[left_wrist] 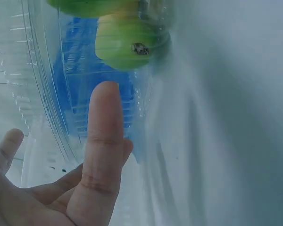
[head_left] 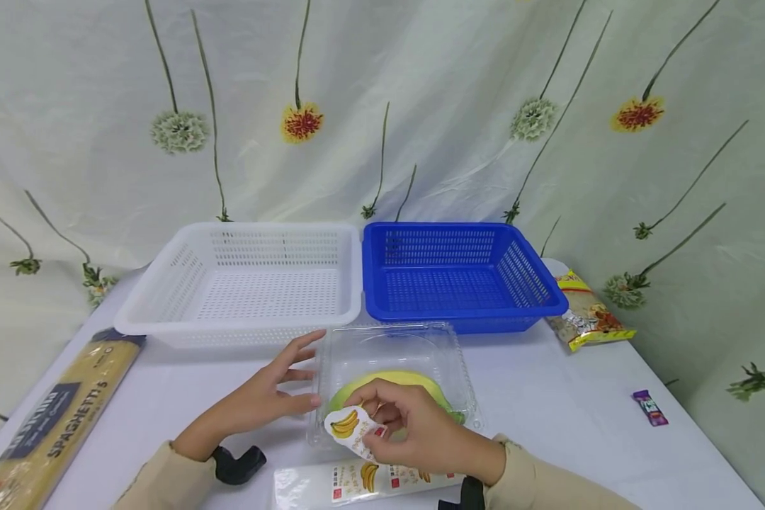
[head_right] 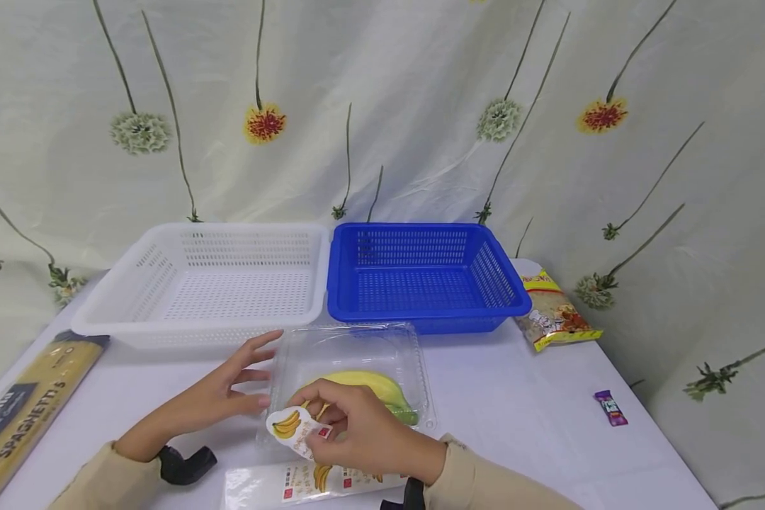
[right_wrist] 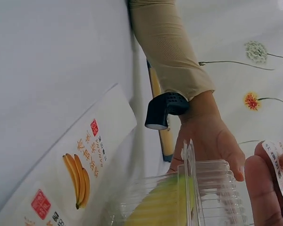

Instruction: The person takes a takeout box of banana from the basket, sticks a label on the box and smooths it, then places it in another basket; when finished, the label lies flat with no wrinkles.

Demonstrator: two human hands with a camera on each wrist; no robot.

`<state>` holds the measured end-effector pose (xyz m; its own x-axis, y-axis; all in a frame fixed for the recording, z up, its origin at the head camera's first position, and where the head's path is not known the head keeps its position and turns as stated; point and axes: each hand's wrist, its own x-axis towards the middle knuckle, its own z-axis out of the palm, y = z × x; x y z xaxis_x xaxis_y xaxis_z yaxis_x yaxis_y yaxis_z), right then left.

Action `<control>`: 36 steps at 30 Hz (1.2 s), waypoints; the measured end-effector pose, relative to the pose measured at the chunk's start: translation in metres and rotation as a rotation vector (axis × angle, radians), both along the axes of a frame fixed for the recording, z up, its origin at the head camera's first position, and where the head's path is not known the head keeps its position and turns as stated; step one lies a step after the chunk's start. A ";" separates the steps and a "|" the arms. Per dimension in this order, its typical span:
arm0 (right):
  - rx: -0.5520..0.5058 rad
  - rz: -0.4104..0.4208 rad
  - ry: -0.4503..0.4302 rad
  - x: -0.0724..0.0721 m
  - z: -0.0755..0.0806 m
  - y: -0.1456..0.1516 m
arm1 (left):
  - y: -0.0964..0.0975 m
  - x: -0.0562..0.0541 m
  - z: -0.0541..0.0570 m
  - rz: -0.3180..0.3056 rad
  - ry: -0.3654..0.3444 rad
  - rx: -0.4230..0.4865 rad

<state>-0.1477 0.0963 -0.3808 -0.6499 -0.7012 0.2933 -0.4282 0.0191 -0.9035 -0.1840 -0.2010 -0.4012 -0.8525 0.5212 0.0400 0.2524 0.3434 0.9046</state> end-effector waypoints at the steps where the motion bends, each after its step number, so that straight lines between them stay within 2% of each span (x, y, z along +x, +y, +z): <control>1: 0.000 -0.005 -0.003 -0.001 0.001 0.000 | 0.001 -0.001 0.000 0.000 0.002 0.001; 5: -0.045 -0.022 -0.022 -0.008 0.002 0.003 | 0.006 -0.004 0.002 0.002 0.000 -0.002; 11: -0.108 -0.063 -0.112 -0.022 0.003 0.010 | 0.012 -0.008 0.005 -0.002 -0.048 -0.008; 19: -0.040 -0.196 -0.249 -0.034 0.012 0.021 | 0.016 -0.008 0.004 -0.005 -0.098 0.013; 21: -0.026 -0.214 -0.260 -0.037 0.013 0.024 | 0.016 -0.009 0.002 0.004 -0.125 0.021; 28: 0.085 -0.223 -0.208 -0.052 0.014 0.035 | 0.012 -0.018 -0.019 0.023 -0.155 0.055; 30: 0.117 -0.221 -0.177 -0.055 0.014 0.039 | 0.013 -0.018 -0.018 0.032 -0.171 0.063; 36: 0.150 -0.243 -0.103 -0.062 0.012 0.043 | 0.020 -0.009 -0.002 0.050 -0.205 0.086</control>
